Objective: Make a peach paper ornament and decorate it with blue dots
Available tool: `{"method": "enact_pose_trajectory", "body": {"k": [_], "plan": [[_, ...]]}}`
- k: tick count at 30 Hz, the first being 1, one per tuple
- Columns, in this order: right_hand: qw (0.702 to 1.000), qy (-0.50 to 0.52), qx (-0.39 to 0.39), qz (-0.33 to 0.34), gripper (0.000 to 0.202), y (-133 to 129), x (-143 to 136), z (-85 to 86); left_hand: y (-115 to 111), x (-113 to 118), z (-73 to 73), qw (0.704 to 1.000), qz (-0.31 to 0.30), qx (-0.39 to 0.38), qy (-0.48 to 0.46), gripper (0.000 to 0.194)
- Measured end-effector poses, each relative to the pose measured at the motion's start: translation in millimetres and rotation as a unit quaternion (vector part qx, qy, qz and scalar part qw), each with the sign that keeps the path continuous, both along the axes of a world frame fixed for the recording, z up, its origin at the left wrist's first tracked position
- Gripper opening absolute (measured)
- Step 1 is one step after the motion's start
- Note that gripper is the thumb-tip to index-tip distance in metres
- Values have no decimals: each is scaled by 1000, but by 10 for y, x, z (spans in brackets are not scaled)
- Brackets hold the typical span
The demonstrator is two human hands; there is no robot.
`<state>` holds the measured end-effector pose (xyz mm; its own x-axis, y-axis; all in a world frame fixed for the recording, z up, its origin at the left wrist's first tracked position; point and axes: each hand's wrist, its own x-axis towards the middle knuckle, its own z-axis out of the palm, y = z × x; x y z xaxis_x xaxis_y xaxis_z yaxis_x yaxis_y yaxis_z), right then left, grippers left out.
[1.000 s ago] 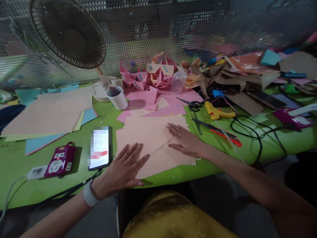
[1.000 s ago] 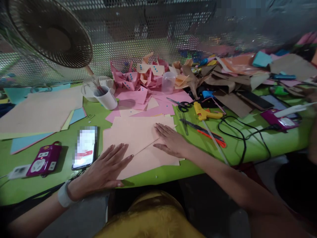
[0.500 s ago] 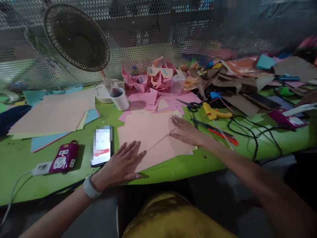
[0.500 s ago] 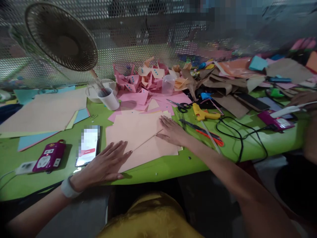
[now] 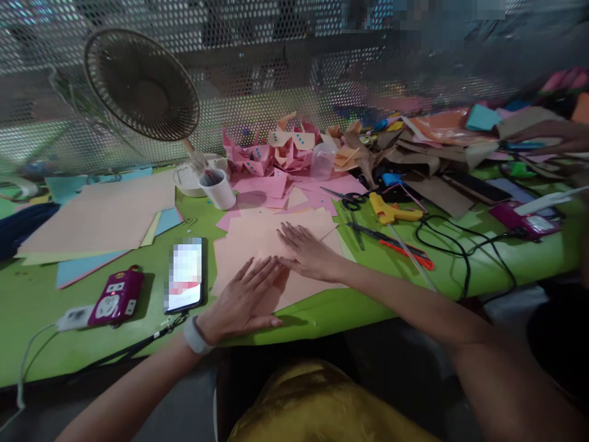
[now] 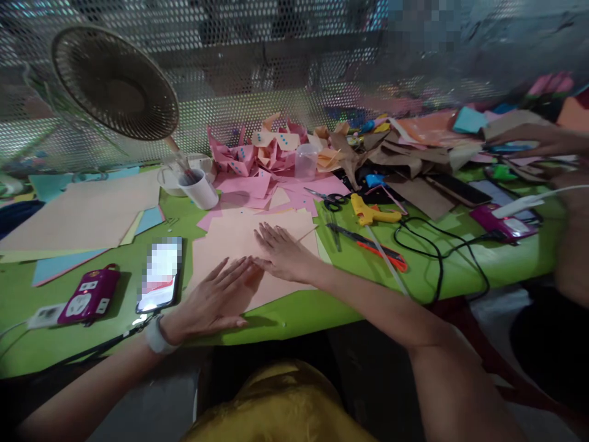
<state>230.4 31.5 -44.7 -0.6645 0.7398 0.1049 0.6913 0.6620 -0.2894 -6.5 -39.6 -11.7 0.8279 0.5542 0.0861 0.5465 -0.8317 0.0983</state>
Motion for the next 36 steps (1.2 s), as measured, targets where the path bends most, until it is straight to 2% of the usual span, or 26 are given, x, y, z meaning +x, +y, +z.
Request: {"method": "enact_pose_trajectory", "body": {"k": [4, 10, 13, 16, 19, 23, 26, 28, 31, 36], "plan": [[1000, -25, -10, -6, 73, 8, 119, -91, -17, 48, -87, 1000, -11, 4, 14, 105], [984, -117, -11, -135, 62, 247, 807, -84, -13, 23, -91, 1000, -13, -3, 13, 104], [978, -133, 28, -159, 60, 303, 1007, -4, -7, 8, -107, 1000, -12, -7, 18, 104], [986, -97, 60, -120, 59, 260, 959, 81, 0, -15, -112, 1000, -10, -3, 19, 104], [995, -61, 39, -63, 58, 174, 763, 92, 30, 28, -84, 1000, -2, 7, 5, 104], [998, -48, -17, -27, 61, 103, 552, 2, 120, 306, -50, 999, 30, -6, -14, 103], [999, -43, -23, -22, 61, 85, 512, -51, 193, 558, -81, 998, 43, -28, -20, 106], [999, -39, -19, -22, 59, 79, 519, -65, 214, 639, -116, 999, 37, -35, -19, 107], [999, -35, -13, -21, 59, 76, 539, -71, 174, 574, -147, 999, 27, -39, -8, 104], [999, -33, -16, -20, 60, 85, 552, -71, -57, 194, -88, 1000, 25, -16, -6, 102]]}}
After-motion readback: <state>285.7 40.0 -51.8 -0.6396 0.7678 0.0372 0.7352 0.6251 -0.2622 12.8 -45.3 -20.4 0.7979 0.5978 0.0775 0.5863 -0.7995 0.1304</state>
